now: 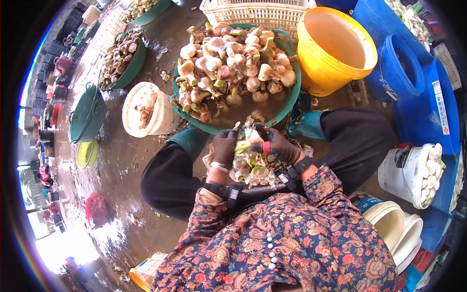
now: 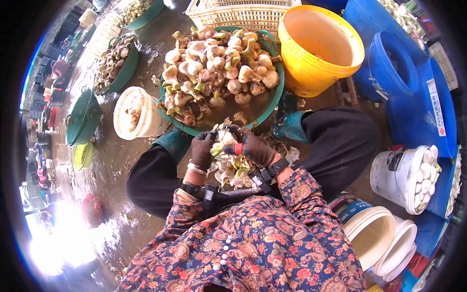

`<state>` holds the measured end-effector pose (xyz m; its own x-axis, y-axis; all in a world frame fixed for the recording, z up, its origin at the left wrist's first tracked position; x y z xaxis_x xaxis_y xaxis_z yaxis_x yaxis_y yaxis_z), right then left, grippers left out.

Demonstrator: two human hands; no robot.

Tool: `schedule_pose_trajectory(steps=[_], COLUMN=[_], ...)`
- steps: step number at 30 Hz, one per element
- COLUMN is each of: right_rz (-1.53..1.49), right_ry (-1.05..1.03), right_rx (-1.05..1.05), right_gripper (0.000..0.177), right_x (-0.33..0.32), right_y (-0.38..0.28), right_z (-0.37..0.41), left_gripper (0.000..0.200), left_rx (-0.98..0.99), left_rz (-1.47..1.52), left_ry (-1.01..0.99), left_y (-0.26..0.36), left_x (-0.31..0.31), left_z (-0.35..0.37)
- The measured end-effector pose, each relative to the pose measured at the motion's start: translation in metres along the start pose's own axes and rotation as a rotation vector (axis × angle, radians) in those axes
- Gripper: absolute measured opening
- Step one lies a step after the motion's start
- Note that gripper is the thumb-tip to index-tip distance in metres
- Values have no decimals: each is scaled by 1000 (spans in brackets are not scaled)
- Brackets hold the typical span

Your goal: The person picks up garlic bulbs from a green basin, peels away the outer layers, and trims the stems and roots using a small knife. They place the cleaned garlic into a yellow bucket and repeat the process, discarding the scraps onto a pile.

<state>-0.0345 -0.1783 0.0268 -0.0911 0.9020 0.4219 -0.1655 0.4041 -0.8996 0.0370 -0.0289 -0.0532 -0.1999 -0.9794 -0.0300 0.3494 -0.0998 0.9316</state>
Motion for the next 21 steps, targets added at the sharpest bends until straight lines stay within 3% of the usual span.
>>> schedule_pose_trajectory(steps=[1, 3, 5, 8, 12, 16, 18, 19, 21], right_rz=[-112, -113, -111, 72, 73, 39, -9, -10, -109], right_ry=[-4, 23, 55, 86, 103, 120, 41, 39, 10], right_rx=[87, 149, 221, 233, 357, 407, 356, 357, 192], right_gripper=[43, 42, 41, 44, 48, 42, 36, 36, 34], right_x=[-1, -11, -14, -8, -24, -17, -12, -10, -6], right_y=[2, 7, 12, 7, 40, 30, 25, 24, 12], right_z=[2, -2, -2, -1, -4, -1, -4, -3, -4], left_gripper=[23, 26, 32, 41, 17, 15, 14, 14, 15], left_rx=[-72, -299, -310, 216, 146, 191, -11, -13, -165], left_rz=[124, 84, 137, -203, -417, -472, -46, -47, 231], left_ry=[-90, -3, -50, -322, -246, -177, -196, -194, -250], left_y=[-1, 36, 55, 70, 73, 52, 35, 38, 37], left_x=[-2, -7, -1, 19, 25, 19, 16, 14, 15], left_z=[1, 20, 31, 34, 49, 39, 35, 35, 36])
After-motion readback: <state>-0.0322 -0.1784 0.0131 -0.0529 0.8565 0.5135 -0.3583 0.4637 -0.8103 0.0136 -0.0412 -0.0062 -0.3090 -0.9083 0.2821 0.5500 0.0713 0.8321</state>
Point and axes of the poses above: each hand's wrist, its own z-axis away from the middle knuckle, its own x-axis out of the palm, y = z × x, the point moved 6 cm from there along -z, towards the middle knuckle, and after that the axes turned 2 degrees about x, right-handed, at the moved point
